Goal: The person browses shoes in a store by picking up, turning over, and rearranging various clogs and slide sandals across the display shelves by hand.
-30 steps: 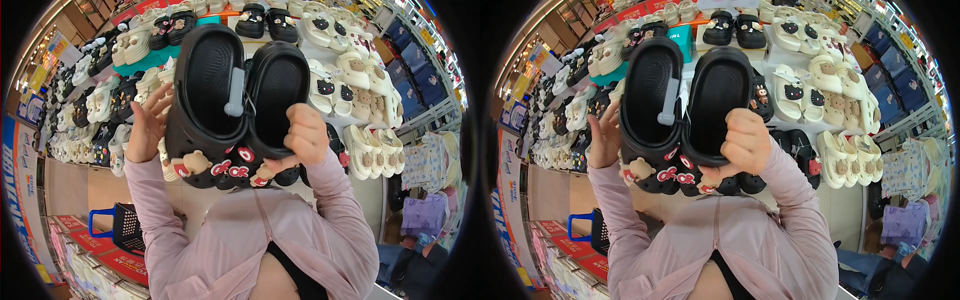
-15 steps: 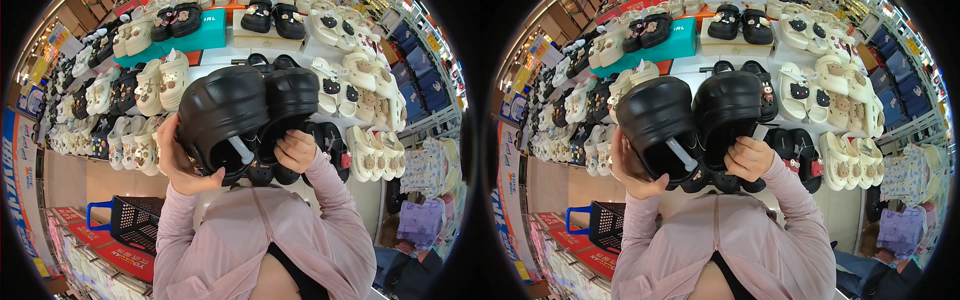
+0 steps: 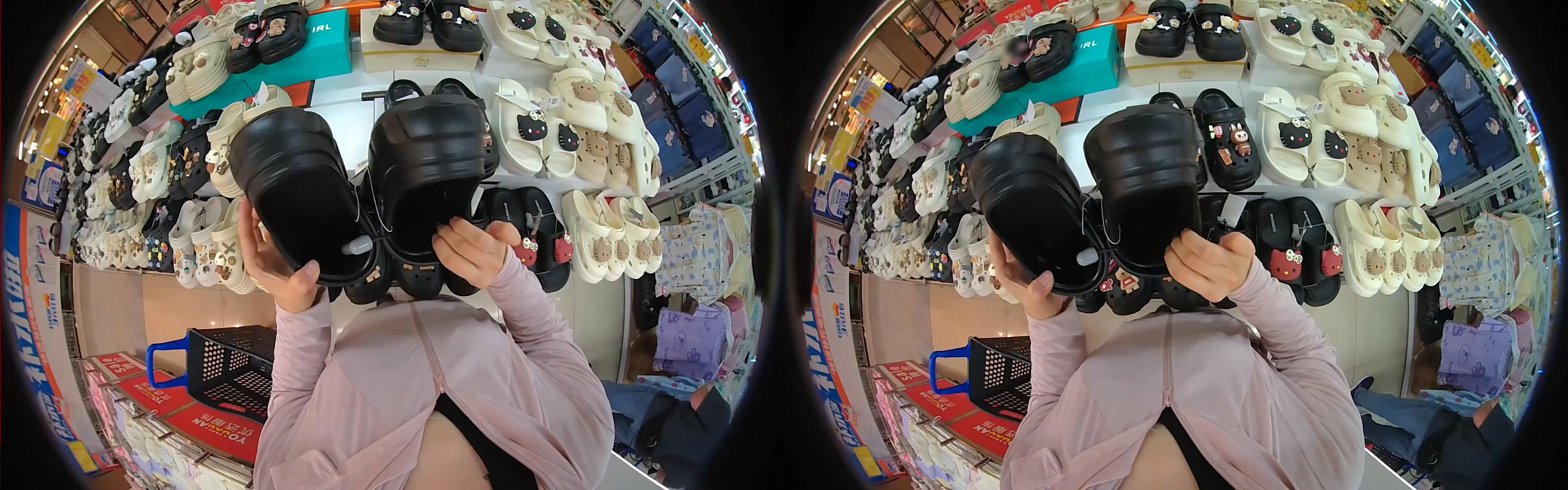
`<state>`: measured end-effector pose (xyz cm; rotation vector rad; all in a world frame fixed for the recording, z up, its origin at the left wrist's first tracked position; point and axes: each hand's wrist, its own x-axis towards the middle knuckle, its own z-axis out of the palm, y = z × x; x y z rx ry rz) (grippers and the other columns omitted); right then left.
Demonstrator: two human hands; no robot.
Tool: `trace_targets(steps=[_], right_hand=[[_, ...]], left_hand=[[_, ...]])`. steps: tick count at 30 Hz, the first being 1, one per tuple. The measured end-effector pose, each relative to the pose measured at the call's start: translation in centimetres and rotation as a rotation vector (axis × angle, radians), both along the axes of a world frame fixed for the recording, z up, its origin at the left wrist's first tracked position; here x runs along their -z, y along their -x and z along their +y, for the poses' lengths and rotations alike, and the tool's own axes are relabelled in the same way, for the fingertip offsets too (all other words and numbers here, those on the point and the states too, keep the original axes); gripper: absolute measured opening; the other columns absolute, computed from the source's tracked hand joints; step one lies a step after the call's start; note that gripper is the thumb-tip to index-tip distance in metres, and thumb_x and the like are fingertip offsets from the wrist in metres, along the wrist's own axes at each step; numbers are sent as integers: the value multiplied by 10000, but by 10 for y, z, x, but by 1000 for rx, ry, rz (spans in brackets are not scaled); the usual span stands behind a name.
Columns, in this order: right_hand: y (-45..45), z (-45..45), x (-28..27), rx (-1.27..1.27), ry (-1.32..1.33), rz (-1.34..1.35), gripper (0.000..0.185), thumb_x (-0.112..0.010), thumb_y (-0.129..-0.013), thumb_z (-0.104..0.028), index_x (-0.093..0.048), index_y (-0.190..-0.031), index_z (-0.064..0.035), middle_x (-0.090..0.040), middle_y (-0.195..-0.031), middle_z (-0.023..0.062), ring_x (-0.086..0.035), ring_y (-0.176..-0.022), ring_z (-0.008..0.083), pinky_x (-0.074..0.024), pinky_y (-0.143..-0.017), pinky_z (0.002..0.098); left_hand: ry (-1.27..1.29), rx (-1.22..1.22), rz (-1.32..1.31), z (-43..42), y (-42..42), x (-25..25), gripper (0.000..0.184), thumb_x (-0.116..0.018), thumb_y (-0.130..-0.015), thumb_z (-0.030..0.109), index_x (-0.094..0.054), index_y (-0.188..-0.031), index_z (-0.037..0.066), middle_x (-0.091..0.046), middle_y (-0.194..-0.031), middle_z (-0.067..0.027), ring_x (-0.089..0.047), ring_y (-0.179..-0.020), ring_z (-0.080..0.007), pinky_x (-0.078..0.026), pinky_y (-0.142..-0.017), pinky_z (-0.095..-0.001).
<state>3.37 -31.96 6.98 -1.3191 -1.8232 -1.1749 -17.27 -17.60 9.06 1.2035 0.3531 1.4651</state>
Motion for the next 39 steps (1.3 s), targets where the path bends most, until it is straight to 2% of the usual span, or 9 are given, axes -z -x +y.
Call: trace_targets(steps=[3,8,10,12,17,27,31,33,39], right_hand=[[1,6,-15,-94,208,196,254,-607,-646,-179,-634,-896,-145,-618,-867,-22,-586,-906,131,-266,-733,321],[32,35,-47,-8,482,367,615,-761,-610,-369,-585,-1192,-273,-447,-662,-29,-480,-644,141,-275,-797,401],[24,54,-43,-32,504,359,409,-747,-659,-349,-606,-1036,-278,-513,-585,-37,-524,-593,146,-276,-777,401],[19,73,-41,-115,523,387,267,-725,-696,-348,-584,-894,-236,-543,-528,-30,-552,-562,155,-268,-785,401],[0,115,-53,-259,609,613,305,-767,-680,-367,-626,-877,-181,-582,-619,9,-525,-606,158,-226,-808,353],[-38,236,-33,15,842,601,404,-768,-647,-420,-654,-961,-193,-682,-873,71,-636,-833,230,-245,-853,410],[-24,265,-18,112,878,426,346,-746,-697,-379,-650,-988,-220,-697,-875,35,-650,-821,211,-247,-867,428],[-18,276,-7,152,935,349,340,-735,-716,-376,-639,-1004,-223,-697,-844,37,-652,-811,205,-251,-871,427],[-16,283,21,251,904,235,297,-654,-810,-355,-567,-1058,-216,-685,-775,62,-644,-781,245,-285,-870,447]], left_hand=[[50,20,65,-3,-5,-6,1053,-821,-545,259,-279,-1387,-65,-465,-1185,-132,-528,-1095,-268,-438,-959,-365],[223,78,207,3,-20,-20,846,-699,-594,50,-363,-1364,-53,-485,-1033,-74,-575,-934,-185,-492,-783,-267],[242,94,326,18,-23,-18,774,-688,-634,28,-399,-1349,-45,-496,-1016,-76,-592,-843,-161,-500,-675,-238],[225,120,399,43,-17,-13,721,-721,-685,71,-428,-1335,-37,-508,-1032,-72,-553,-945,-150,-475,-772,-249],[228,232,333,79,15,-21,525,-502,-942,289,-383,-1358,-9,-465,-1283,-94,-525,-1122,-218,-438,-888,-339],[618,57,353,88,74,72,420,-579,-904,248,-501,-1270,57,-558,-1222,-98,-578,-1082,-239,-452,-806,-321],[242,93,745,85,53,115,307,-657,-824,179,-630,-1092,32,-627,-1070,-70,-617,-976,-189,-460,-827,-309],[-329,-39,1006,74,37,118,354,-691,-777,193,-632,-1099,58,-626,-1060,-111,-622,-958,-260,-470,-845,-346],[-121,-81,1703,84,-13,142,511,-699,-721,495,-679,-1039,95,-668,-915,-111,-632,-913,-260,-411,-816,-386]])
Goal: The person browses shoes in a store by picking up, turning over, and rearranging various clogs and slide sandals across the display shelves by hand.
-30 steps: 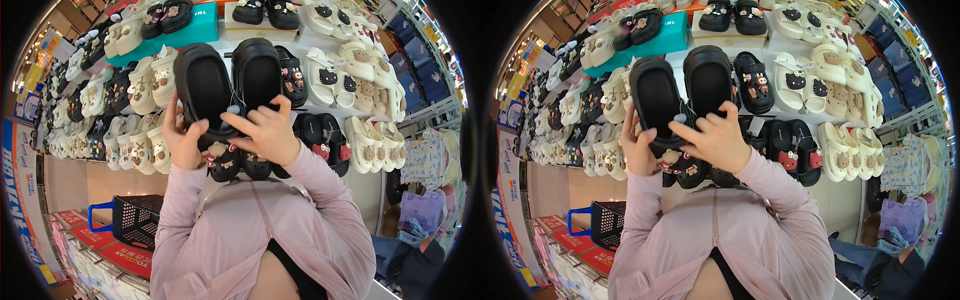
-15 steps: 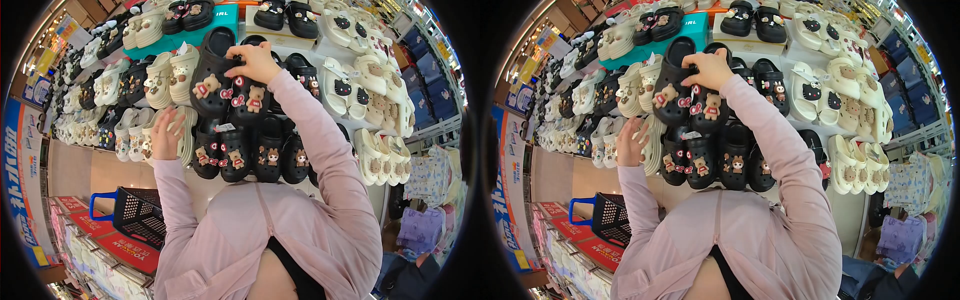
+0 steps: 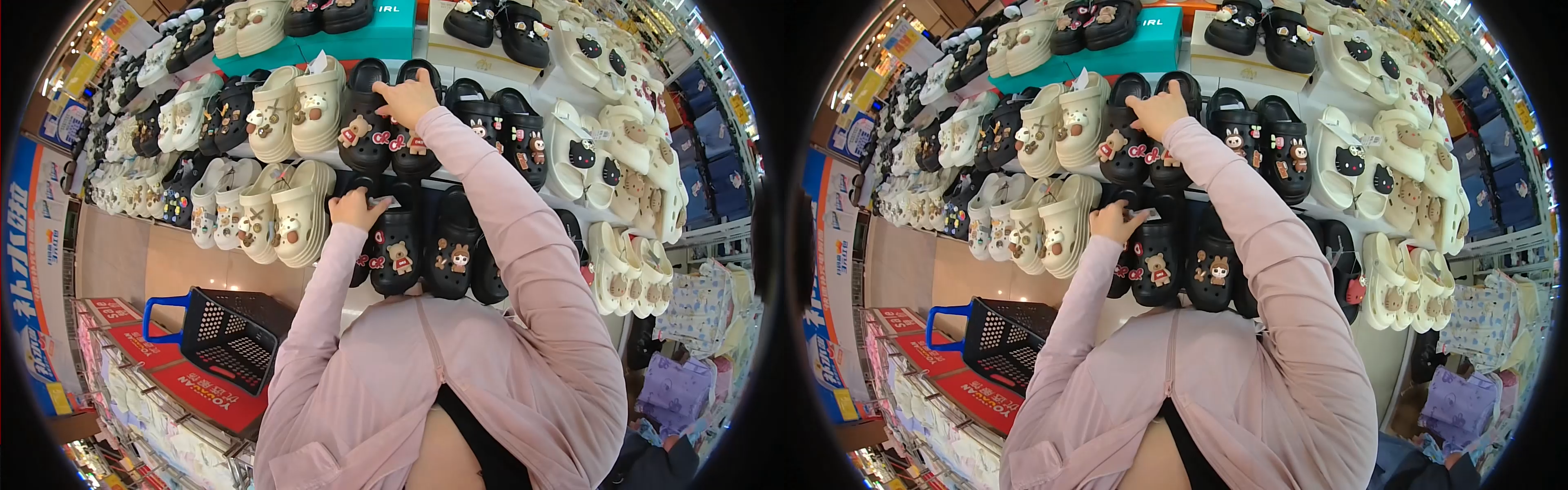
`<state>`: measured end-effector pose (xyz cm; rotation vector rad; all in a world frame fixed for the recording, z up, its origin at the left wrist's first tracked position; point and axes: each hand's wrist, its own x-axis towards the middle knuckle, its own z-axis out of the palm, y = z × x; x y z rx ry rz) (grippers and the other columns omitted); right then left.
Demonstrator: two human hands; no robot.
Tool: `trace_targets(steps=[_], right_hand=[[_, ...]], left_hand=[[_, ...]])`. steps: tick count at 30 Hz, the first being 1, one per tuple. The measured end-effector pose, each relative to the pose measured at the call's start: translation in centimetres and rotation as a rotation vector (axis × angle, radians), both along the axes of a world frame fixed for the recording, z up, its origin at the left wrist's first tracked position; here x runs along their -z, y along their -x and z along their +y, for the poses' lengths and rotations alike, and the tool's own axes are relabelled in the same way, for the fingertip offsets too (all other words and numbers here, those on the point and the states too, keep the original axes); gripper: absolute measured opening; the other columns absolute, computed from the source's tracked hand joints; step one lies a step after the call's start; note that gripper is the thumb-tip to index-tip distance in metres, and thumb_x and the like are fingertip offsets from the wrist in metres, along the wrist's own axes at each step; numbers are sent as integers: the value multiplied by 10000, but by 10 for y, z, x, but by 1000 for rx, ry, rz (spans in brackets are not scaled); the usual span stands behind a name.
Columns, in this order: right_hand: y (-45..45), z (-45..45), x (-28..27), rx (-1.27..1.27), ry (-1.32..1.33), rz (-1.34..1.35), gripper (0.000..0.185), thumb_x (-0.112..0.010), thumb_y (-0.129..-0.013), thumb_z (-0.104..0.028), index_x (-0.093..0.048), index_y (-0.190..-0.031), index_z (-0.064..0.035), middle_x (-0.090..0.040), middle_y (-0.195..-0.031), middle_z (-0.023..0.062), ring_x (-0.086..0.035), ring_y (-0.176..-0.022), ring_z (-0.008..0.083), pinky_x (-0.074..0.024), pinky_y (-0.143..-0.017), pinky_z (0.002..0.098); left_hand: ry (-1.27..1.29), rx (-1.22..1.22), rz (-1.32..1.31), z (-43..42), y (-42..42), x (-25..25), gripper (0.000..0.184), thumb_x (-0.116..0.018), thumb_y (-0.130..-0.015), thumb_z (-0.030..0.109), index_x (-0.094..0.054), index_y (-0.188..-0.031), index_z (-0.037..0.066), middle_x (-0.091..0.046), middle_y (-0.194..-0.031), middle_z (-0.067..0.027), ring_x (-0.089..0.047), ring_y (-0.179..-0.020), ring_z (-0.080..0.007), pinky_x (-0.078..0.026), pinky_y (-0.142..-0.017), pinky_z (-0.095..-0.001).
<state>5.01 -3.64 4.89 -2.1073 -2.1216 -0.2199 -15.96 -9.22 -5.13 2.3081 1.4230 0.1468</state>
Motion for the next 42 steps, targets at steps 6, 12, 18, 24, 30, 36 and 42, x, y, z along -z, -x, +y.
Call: trace_targets(steps=[6,12,18,24,30,36,42], right_hand=[[-2,-36,10,23,-175,133,578,-707,-763,-291,-452,-1257,-134,-557,-1116,86,-534,-1064,237,-303,-903,439],[17,-127,5,-48,-435,610,482,-683,-779,-205,-469,-1199,-104,-553,-1106,57,-508,-1075,220,-295,-885,399],[23,-186,48,-1,-180,855,312,-657,-796,-124,-530,-1080,-104,-624,-962,20,-603,-926,162,-328,-839,332],[44,-200,71,-1,-34,981,304,-651,-794,-105,-522,-1070,-102,-630,-962,40,-610,-922,176,-338,-833,339],[58,-195,86,-39,-17,978,363,-638,-783,-44,-477,-1104,-92,-618,-981,66,-605,-938,208,-363,-834,356],[63,-199,84,-40,-34,910,363,-614,-804,-45,-470,-1135,-89,-625,-969,62,-605,-960,210,-347,-855,369],[76,-200,81,-52,-43,848,415,-608,-797,-102,-437,-1174,-84,-633,-933,76,-614,-911,240,-358,-852,388]], left_hand=[[176,96,199,28,-11,12,572,-686,-656,633,-710,-882,107,-651,-1009,-106,-621,-935,-229,-335,-911,-416],[354,287,-228,59,13,39,361,-770,-726,179,-643,-1016,6,-670,-848,-138,-666,-740,-202,-527,-630,-363],[516,-45,-670,20,26,13,247,-644,-759,-102,-579,-988,-38,-624,-769,-85,-608,-638,-120,-497,-559,-223],[382,-35,-696,-6,37,-7,229,-653,-754,-83,-603,-972,-30,-631,-823,-58,-606,-723,-103,-500,-651,-219],[374,13,-755,-8,42,-4,229,-662,-749,-76,-613,-968,-32,-633,-828,-43,-597,-711,-92,-496,-659,-215],[353,0,-761,-8,44,-4,234,-679,-736,-75,-622,-959,-30,-636,-823,-41,-602,-723,-92,-494,-666,-216],[322,38,-807,-3,47,7,177,-672,-762,-54,-612,-924,-13,-641,-818,-50,-602,-717,-95,-493,-664,-222]])
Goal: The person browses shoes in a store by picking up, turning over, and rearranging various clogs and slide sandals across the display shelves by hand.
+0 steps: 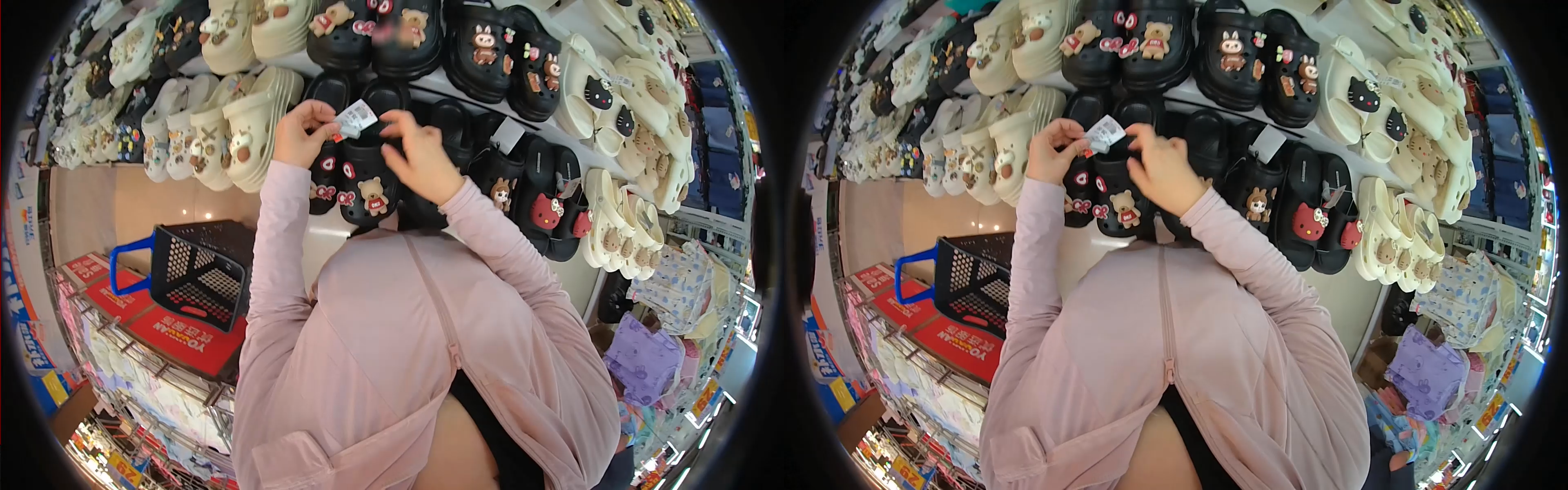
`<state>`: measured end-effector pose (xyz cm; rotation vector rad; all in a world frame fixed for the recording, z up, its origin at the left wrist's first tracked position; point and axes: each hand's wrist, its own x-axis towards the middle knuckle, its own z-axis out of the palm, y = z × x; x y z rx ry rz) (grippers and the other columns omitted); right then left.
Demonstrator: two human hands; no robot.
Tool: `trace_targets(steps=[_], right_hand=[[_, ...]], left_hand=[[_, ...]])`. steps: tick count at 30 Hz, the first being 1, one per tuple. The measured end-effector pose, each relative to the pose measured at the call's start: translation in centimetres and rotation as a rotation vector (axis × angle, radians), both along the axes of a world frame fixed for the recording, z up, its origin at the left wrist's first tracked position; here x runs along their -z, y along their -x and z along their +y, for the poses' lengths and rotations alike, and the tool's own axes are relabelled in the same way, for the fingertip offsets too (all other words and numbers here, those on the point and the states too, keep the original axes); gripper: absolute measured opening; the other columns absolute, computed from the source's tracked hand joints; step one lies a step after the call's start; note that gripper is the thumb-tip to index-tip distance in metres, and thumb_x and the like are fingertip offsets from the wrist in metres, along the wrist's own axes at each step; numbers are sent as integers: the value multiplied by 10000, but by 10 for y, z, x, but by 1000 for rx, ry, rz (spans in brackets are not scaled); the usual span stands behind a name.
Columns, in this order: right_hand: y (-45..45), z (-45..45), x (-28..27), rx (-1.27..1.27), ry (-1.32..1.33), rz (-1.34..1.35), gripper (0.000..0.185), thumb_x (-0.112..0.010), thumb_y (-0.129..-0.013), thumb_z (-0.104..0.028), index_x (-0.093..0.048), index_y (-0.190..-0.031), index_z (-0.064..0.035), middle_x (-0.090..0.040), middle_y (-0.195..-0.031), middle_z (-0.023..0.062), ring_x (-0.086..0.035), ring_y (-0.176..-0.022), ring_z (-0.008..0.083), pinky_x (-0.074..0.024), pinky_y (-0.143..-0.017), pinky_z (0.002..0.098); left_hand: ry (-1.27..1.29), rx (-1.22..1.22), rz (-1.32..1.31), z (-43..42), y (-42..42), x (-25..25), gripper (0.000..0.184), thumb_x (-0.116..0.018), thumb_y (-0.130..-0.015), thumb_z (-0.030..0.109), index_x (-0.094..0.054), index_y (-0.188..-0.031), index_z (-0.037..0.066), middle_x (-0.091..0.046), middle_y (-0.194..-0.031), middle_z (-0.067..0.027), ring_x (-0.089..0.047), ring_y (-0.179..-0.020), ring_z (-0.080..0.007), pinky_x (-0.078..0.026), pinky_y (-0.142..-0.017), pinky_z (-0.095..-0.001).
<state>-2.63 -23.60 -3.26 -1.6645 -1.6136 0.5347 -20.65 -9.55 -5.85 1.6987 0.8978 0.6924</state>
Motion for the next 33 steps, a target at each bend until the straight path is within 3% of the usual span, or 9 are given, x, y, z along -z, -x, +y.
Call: trace_targets(steps=[7,13,20,23,24,26,29,31,33], right_hand=[[34,48,3,-205,195,-553,566,-694,-695,-493,-552,-1140,-173,-649,-947,128,-624,-905,283,-314,-845,468],[44,83,-2,-181,437,-389,657,-684,-647,-629,-609,-1088,-148,-650,-1049,121,-638,-938,317,-485,-807,451],[33,84,0,-105,259,-238,512,-727,-610,-583,-728,-820,-116,-679,-842,139,-651,-840,292,-511,-712,393],[15,75,-46,-63,232,-150,532,-748,-574,-575,-725,-867,-132,-688,-841,121,-666,-806,275,-522,-716,381],[6,78,-42,-33,119,-38,514,-740,-594,-583,-730,-797,-111,-677,-728,105,-644,-677,296,-501,-628,384],[-17,76,-70,-104,255,96,474,-745,-660,-533,-715,-699,-61,-616,-572,60,-559,-495,189,-431,-515,335],[-47,54,-92,-137,133,610,358,-752,-767,-334,-687,-644,-4,-531,-518,-59,-393,-499,5,-331,-460,230],[-73,20,-122,-37,45,821,247,-732,-794,-254,-710,-723,-18,-560,-579,-63,-424,-522,9,-330,-458,229],[-117,-32,-151,134,-53,563,214,-713,-805,-227,-711,-747,-21,-582,-603,-37,-462,-561,19,-371,-483,227]], left_hand=[[-88,-37,-86,1,4,12,235,-525,-872,-46,-544,-1106,-28,-628,-1028,-117,-619,-951,-166,-476,-851,-279],[-124,-18,-129,17,4,-39,250,-553,-886,14,-544,-1133,-27,-613,-1081,-100,-608,-1005,-184,-470,-870,-281],[-260,38,-206,26,25,-137,245,-563,-878,17,-564,-1121,-20,-621,-1067,-102,-603,-989,-165,-459,-883,-277],[-175,-57,-340,28,54,-176,230,-548,-892,27,-563,-1116,-25,-620,-1085,-128,-609,-980,-183,-481,-894,-307],[-158,-88,-370,33,63,-185,228,-538,-901,34,-555,-1119,-31,-614,-1100,-141,-610,-978,-195,-489,-895,-323],[-133,-92,-533,48,80,-194,236,-509,-918,39,-533,-1137,-46,-592,-1132,-173,-614,-977,-224,-500,-895,-350],[-103,-43,-607,71,78,-195,253,-486,-936,55,-510,-1165,-51,-560,-1167,-214,-610,-992,-259,-489,-929,-382],[-63,-52,-544,79,58,-187,262,-506,-927,60,-513,-1170,-38,-565,-1165,-198,-599,-1009,-248,-481,-934,-363],[-184,24,-280,92,26,-172,271,-554,-901,59,-543,-1159,-22,-580,-1152,-143,-583,-1029,-214,-469,-898,-334]])
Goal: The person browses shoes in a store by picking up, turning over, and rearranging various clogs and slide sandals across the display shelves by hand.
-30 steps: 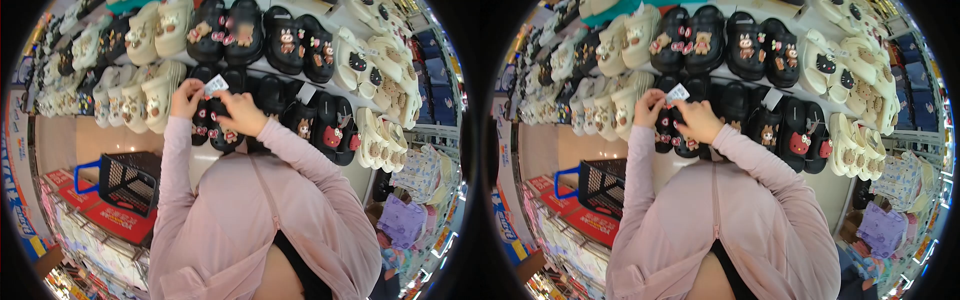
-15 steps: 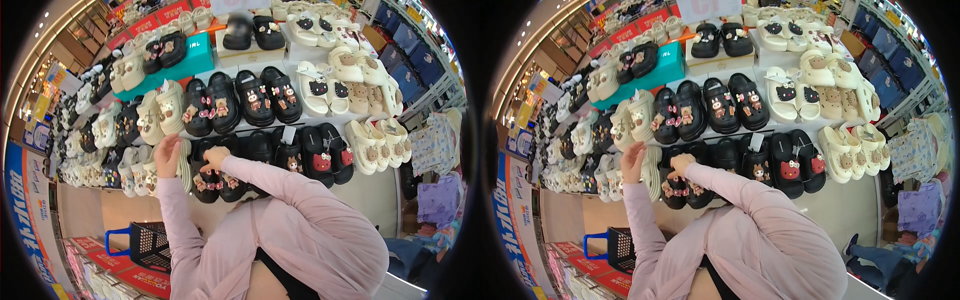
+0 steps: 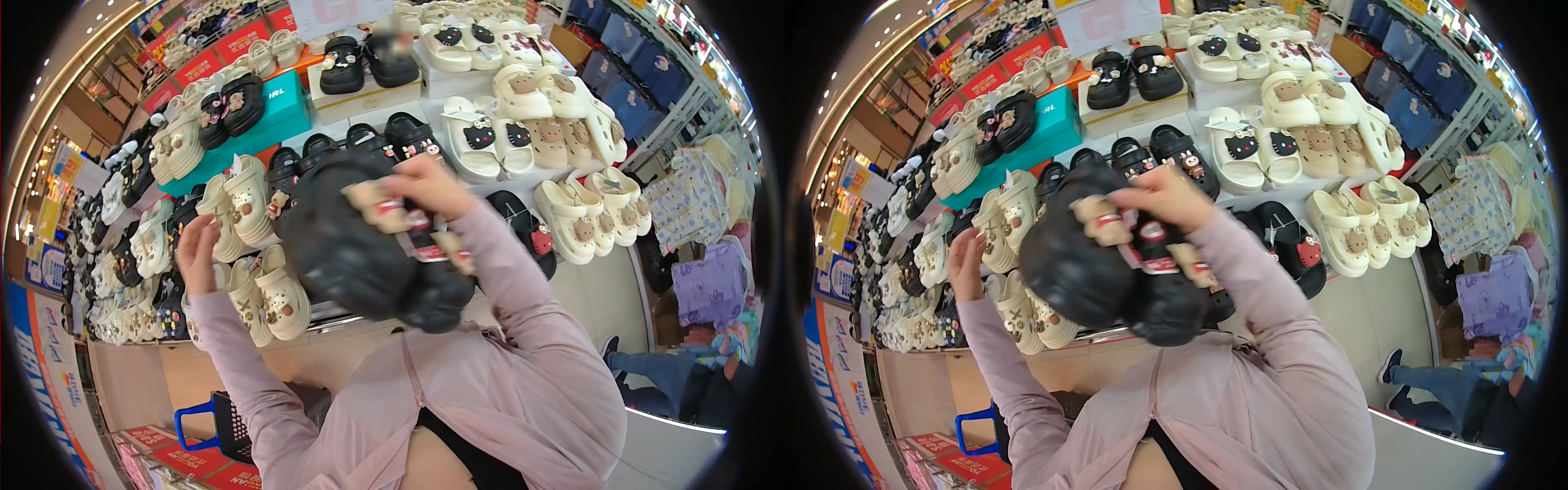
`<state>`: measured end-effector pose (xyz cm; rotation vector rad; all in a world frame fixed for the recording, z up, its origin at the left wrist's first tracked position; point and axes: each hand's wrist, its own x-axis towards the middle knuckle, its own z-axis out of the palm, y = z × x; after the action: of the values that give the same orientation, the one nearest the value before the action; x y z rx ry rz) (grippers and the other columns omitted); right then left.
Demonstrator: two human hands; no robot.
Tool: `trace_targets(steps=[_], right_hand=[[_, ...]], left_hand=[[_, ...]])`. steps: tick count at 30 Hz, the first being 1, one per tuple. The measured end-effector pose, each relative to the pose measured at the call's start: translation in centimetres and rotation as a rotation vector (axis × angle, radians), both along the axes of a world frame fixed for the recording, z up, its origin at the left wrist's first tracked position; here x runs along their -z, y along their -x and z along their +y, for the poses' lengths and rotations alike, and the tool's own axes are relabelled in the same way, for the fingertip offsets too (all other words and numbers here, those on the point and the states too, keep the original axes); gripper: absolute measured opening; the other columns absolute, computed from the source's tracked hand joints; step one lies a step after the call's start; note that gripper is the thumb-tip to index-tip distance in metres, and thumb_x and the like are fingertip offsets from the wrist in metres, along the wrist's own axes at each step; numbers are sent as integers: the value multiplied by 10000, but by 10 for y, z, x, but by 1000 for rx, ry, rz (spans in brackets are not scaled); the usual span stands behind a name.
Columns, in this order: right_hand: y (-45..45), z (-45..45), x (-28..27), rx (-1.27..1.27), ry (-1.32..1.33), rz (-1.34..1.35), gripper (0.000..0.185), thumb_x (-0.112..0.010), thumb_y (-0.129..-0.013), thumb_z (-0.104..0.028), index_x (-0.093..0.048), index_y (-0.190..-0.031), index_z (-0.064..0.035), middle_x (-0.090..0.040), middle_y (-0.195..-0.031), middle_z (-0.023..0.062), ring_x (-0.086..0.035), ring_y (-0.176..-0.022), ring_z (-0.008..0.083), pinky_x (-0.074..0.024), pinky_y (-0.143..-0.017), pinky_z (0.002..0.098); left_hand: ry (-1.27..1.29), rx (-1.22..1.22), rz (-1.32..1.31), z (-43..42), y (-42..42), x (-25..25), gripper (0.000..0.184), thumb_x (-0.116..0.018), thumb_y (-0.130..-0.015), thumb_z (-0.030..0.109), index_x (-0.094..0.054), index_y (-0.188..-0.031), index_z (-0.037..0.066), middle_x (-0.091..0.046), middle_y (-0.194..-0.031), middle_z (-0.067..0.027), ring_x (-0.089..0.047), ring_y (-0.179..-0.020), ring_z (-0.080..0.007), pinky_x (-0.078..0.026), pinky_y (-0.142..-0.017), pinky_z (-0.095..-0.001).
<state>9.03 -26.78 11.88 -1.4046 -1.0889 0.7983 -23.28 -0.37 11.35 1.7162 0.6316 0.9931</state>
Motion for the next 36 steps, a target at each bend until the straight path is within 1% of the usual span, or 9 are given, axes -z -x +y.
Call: trace_targets(steps=[1,7,12,16,21,23,29,34,36], right_hand=[[-10,-31,-14,109,-87,76,219,-714,-795,-224,-707,-753,-9,-588,-601,-29,-469,-561,22,-370,-484,231],[-83,-165,-18,843,214,-682,356,-776,-686,-332,-686,-753,7,-577,-559,56,-527,-516,126,-398,-516,292],[-152,-202,48,1084,601,-802,579,-767,-619,-536,-710,-875,-19,-679,-798,130,-656,-741,256,-495,-690,342],[-160,-215,64,1014,592,-765,598,-759,-643,-526,-696,-968,-28,-690,-871,143,-665,-818,279,-505,-755,352],[-125,-218,47,919,626,-741,572,-765,-668,-452,-657,-1100,-93,-668,-960,143,-633,-881,290,-473,-791,385],[-101,-212,41,1090,671,-1230,640,-771,-657,-397,-580,-1223,-168,-582,-1115,134,-550,-999,299,-404,-880,419],[-45,-157,1,685,27,-838,726,-802,-631,-258,-501,-1274,-105,-476,-1228,145,-468,-1113,319,-362,-941,412],[-32,-104,-31,443,-109,-1110,823,-786,-606,-271,-428,-1326,-96,-444,-1267,138,-468,-1141,282,-331,-970,427],[-50,-86,-27,449,58,-1179,814,-786,-624,-270,-406,-1321,-91,-607,-956,101,-587,-920,251,-358,-913,401]], left_hand=[[-97,13,183,9,-18,9,278,-574,-889,62,-556,-1159,-4,-581,-1152,-125,-565,-1059,-203,-461,-892,-334],[-833,-53,797,25,-148,65,540,-706,-744,403,-553,-1246,275,-501,-1273,-146,-460,-1166,-341,-312,-995,-448],[-749,62,1241,33,-196,51,748,-713,-603,631,-552,-1235,266,-613,-1134,-88,-549,-1110,-273,-239,-995,-544],[-603,147,1102,60,-197,63,707,-818,-560,471,-624,-1172,174,-639,-1142,-103,-562,-1110,-262,-225,-991,-401],[-872,-122,710,2,-173,47,424,-844,-491,299,-625,-832,174,-568,-832,-21,-540,-902,-245,-286,-815,-407],[-980,-195,632,-40,-167,21,403,-828,-504,301,-632,-832,174,-508,-782,-5,-511,-853,-231,-274,-814,-386],[-1019,11,400,-134,-195,-42,370,-804,-533,307,-646,-834,162,-473,-743,14,-488,-801,-188,-242,-796,-356],[-977,278,343,-180,-262,-36,452,-817,-533,243,-599,-919,158,-519,-803,25,-509,-807,-186,-242,-790,-371],[-814,365,211,-189,-289,-21,618,-848,-480,160,-527,-1004,100,-556,-862,-2,-523,-803,-195,-249,-795,-367]])
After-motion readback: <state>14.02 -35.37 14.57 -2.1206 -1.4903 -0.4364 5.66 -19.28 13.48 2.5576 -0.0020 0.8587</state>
